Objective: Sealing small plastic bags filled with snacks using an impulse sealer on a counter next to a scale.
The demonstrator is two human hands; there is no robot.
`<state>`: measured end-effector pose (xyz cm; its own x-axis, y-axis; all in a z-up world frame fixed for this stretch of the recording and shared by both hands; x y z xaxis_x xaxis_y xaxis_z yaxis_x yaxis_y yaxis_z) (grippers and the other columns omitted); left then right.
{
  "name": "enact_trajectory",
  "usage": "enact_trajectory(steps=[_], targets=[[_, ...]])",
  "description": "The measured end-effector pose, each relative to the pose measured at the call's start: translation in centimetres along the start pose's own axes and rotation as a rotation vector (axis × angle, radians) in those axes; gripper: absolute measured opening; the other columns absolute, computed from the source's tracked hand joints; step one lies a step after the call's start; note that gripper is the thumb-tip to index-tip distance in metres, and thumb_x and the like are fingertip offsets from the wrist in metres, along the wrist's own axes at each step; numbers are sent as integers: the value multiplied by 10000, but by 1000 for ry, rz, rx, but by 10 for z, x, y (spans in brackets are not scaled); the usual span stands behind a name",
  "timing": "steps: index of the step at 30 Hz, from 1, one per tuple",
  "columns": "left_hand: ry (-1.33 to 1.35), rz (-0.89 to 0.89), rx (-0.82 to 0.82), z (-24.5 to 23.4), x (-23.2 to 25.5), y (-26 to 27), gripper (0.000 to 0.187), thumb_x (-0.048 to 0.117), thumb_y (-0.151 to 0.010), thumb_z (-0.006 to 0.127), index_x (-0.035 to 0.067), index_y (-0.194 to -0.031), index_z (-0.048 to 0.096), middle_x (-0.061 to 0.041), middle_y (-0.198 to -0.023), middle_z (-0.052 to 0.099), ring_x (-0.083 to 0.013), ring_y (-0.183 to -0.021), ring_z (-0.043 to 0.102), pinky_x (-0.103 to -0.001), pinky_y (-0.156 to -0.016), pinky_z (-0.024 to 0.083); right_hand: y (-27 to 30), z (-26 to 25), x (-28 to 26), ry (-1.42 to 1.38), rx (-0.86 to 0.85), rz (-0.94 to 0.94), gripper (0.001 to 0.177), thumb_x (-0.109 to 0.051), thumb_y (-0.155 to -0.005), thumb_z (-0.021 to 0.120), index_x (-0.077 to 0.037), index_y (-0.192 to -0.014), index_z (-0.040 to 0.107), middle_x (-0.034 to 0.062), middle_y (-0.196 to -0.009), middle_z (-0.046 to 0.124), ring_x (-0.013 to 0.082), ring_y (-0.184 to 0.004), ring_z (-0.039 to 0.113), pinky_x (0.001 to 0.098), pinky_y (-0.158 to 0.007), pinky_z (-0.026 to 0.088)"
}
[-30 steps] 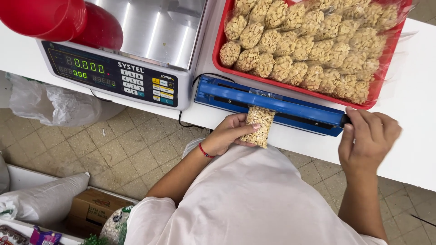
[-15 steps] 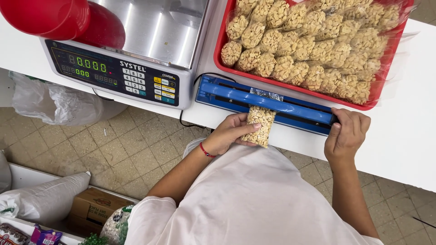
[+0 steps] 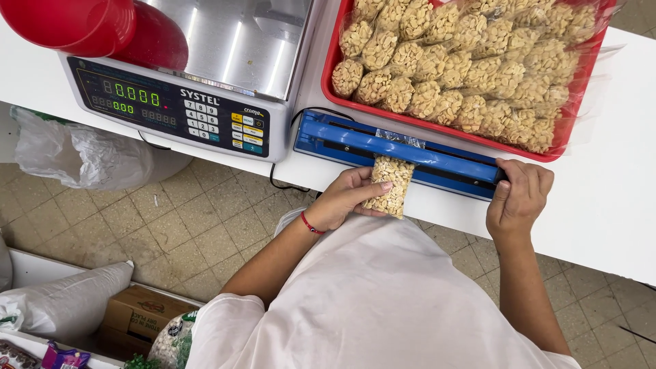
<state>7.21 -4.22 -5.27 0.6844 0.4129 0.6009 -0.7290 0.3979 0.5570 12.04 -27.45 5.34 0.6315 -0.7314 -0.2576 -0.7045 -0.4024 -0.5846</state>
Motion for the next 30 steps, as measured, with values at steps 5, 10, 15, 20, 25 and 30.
enact_trajectory(steps=[5, 10, 15, 20, 25, 30], targets=[[-13, 1, 1, 1, 1, 0, 523, 304, -835, 744, 65, -1286, 634, -119, -1146, 744, -240, -1026, 736, -382, -846, 651, 1, 0, 1, 3, 6, -5, 438, -178, -1185, 300, 86, -1218, 648, 223, -1134, 692, 376, -950, 573, 462, -922, 384], [-21, 8, 1, 0, -1, 1, 503, 298, -841, 743, 60, -1273, 640, -121, -1132, 744, -244, -1014, 739, -367, -825, 655, -2, -10, -3, 14, -10, -13, 415, -159, -1186, 318, 83, -1226, 653, 223, -1148, 703, 371, -953, 581, 456, -931, 396], [-16, -7, 16, -1, 0, -2, 455, 258, -860, 735, 70, -1264, 645, -86, -1158, 729, -210, -1053, 717, -394, -849, 653, -23, -43, -12, 69, 105, -51, 434, -194, -1204, 344, 102, -1253, 658, 281, -1128, 685, 418, -1008, 611, 498, -938, 399], [-2, -7, 17, -2, -3, -3, 482, 246, -854, 736, 56, -1285, 632, -107, -1192, 717, -240, -1091, 707, -406, -847, 654, -52, -97, -50, 8, 328, -62, 427, -195, -1185, 326, 179, -1267, 516, 331, -1187, 509, 450, -1125, 468, 548, -980, 408], [3, -3, 21, -3, -4, -3, 518, 261, -849, 742, 59, -1312, 626, -109, -1142, 734, -236, -1054, 721, -388, -830, 653, 13, -98, -46, 199, 554, -202, 187, -59, -1116, 429, 55, -983, 494, 229, -847, 466, 412, -739, 468, 562, -737, 351], [-5, -1, 15, -2, -2, -3, 489, 275, -849, 746, 56, -1272, 636, -116, -1117, 742, -238, -1014, 733, -378, -825, 654, 30, -31, -61, -7, 147, -292, 391, -269, -1062, 433, -5, -944, 696, 175, -931, 709, 322, -903, 582, 481, -854, 437]])
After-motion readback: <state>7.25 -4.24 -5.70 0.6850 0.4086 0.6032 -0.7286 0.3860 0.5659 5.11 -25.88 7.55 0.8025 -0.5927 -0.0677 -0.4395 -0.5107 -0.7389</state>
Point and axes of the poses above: each hand's wrist, its own y-axis away from the middle knuckle, its own z-axis out of the palm, x = y × z, the point moved 10 cm from there along -y, towards the middle knuckle
